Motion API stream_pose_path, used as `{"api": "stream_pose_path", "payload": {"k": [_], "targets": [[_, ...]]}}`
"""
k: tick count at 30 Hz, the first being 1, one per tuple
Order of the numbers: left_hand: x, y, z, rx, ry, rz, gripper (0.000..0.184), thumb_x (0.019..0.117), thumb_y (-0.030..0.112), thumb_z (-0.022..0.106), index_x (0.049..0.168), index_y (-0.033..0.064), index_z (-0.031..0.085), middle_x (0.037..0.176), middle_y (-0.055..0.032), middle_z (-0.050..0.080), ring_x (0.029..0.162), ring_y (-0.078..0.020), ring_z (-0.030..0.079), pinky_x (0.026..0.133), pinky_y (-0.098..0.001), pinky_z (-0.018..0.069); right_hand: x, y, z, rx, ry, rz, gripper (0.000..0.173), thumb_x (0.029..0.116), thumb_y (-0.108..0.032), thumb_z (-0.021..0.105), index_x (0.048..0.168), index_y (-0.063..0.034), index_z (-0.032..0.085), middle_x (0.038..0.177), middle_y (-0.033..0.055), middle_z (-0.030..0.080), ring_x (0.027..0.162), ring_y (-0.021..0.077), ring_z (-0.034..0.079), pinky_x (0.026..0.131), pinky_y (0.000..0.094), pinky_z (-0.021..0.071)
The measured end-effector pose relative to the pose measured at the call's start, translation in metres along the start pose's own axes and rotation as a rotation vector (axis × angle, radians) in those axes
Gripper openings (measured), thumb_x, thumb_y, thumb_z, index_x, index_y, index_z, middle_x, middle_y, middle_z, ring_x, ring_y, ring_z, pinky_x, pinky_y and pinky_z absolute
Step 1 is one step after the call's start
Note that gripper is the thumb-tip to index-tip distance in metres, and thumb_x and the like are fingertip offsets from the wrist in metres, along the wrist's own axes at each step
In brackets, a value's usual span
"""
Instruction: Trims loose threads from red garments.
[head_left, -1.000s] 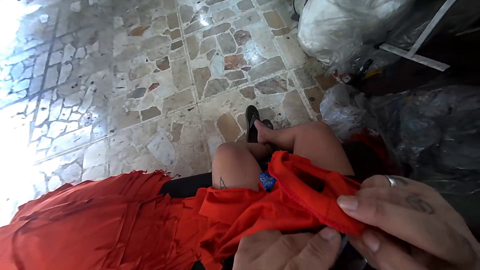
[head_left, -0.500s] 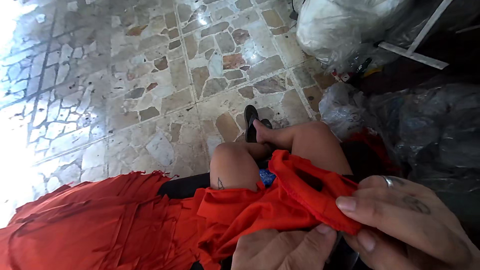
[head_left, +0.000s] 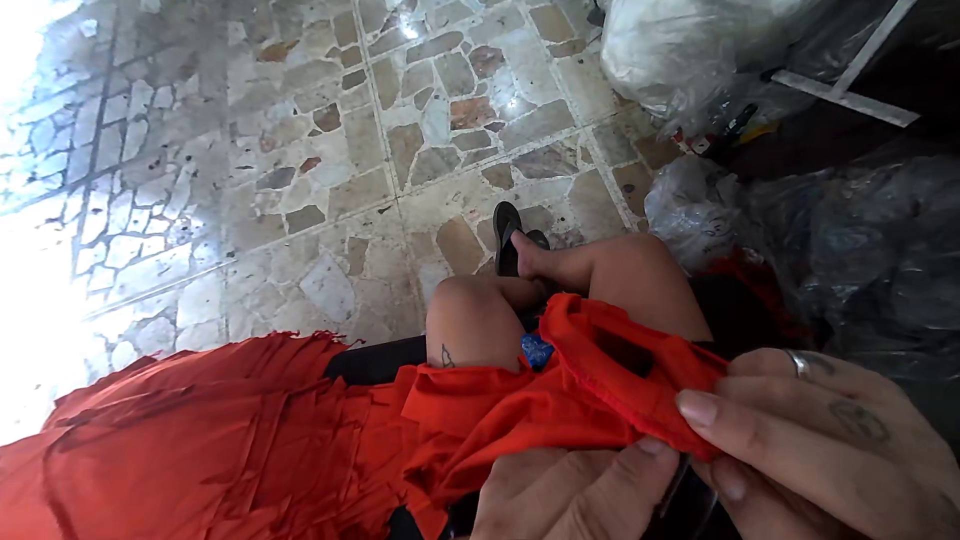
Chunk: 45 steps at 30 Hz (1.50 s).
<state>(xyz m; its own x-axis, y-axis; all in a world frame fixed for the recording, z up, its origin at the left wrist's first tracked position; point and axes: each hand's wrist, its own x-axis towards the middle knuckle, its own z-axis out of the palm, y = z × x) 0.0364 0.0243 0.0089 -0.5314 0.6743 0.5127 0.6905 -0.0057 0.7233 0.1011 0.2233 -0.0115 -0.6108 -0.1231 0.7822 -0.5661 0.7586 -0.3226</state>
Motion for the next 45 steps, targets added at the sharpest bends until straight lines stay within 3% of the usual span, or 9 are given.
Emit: {"api": "stream_pose_path", "payload": {"k": [8,12,31,45], "targets": [[-0.010,-0.008,0.010,-0.158,0.060,-0.003,0.020,0.1052,0.018,0.057,0.116,0.0030,0.064,0.098,-0.0027,0.068,0.088,-0.0002,0.065,0.080,-0.0115,0.0523,0.000,0.001,0.000,0.023,-0.023,-0.033,0.009,0.1028,-0.012,0.053,0.097,-0.0067,0.056,0.088,0.0076,0.057,0.072,0.0137,0.050,0.070,0.0218,0.0429],[-0.010,-0.013,0.012,-0.111,0.079,0.037,0.020,0.1022,0.020,0.062,0.115,0.0041,0.063,0.094,-0.0022,0.064,0.084,-0.0014,0.064,0.077,-0.0114,0.0532,-0.001,0.002,0.005,0.077,0.031,-0.032,0.009,0.1011,-0.007,0.054,0.093,-0.0039,0.057,0.087,0.0092,0.059,0.073,0.0140,0.053,0.071,0.0215,0.0455],[-0.013,-0.014,0.010,-0.067,0.050,0.058,0.025,0.1086,0.021,0.047,0.118,0.0027,0.061,0.094,-0.0029,0.063,0.084,0.0002,0.062,0.079,-0.0096,0.0492,-0.002,-0.002,0.018,0.082,0.124,-0.039,0.006,0.0983,-0.002,0.059,0.093,-0.0030,0.055,0.094,0.0113,0.062,0.073,0.0145,0.057,0.070,0.0230,0.0498],[-0.014,-0.010,0.006,0.009,0.083,0.045,0.021,0.1023,0.021,0.059,0.115,0.0047,0.063,0.095,-0.0020,0.065,0.087,-0.0018,0.063,0.080,-0.0114,0.0516,0.002,-0.003,0.013,0.090,0.083,-0.068,0.007,0.0996,-0.004,0.057,0.093,-0.0031,0.055,0.092,0.0110,0.061,0.071,0.0145,0.055,0.069,0.0229,0.0473]]}}
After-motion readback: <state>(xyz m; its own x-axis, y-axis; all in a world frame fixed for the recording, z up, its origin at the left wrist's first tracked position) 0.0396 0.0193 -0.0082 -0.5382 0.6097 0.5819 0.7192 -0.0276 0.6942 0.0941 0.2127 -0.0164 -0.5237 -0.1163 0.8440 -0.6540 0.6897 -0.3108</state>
